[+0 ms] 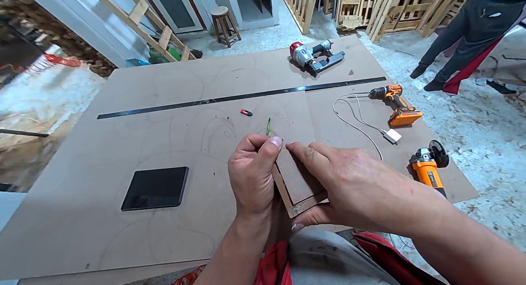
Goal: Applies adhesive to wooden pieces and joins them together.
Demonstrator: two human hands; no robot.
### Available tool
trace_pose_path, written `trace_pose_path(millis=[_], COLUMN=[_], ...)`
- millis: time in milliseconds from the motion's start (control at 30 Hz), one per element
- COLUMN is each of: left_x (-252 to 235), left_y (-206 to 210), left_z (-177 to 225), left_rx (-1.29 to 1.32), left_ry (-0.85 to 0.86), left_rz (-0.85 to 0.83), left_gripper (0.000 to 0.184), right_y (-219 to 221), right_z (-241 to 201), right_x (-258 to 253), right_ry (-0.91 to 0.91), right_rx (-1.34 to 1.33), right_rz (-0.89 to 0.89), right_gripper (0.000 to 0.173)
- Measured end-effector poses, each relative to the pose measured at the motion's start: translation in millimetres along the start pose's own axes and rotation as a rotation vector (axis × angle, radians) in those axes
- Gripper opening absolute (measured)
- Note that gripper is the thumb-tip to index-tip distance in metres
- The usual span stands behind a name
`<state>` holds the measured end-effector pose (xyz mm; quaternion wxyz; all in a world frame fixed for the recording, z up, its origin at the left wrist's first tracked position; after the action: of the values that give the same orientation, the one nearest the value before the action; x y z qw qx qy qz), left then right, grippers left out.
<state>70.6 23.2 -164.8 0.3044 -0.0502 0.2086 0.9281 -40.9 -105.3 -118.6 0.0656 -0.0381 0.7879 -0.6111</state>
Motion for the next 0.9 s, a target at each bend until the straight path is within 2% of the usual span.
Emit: trace_pose_path(millis=[333, 600, 900], left_x=[1.4, 0.2, 0.6], left_y=[-3.4, -5.0, -8.8], left_z=[2.8, 1.7, 2.3], left_rx=[-0.036, -0.037, -0.029], left_ry=[-0.033, -0.031, -0.041], left_rz=[-0.068, -0.075, -0.113], left_gripper=[0.011, 0.012, 0.022], right_y=[1.6, 0.0, -0.6], right_z=[0.0, -0.1, 1.6], right_x=[-0.1, -0.6, -0.8], right_ry=[-0.003, -0.014, -0.044], right_rx=[0.022, 0.033, 0.021], right_rz=[0.022, 0.001, -0.015], right_gripper=[0.099, 0.093, 0.091])
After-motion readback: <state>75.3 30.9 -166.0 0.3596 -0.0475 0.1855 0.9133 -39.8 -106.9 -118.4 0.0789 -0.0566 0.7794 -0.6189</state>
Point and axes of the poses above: each hand's wrist, its own x-axis away from the middle knuckle, its own y-axis out of the palm, z = x × y, the point moved 1 cm from there along -x, towards the middle knuckle, and after that the axes turned 9 degrees about -z, right-handed, at the moved point
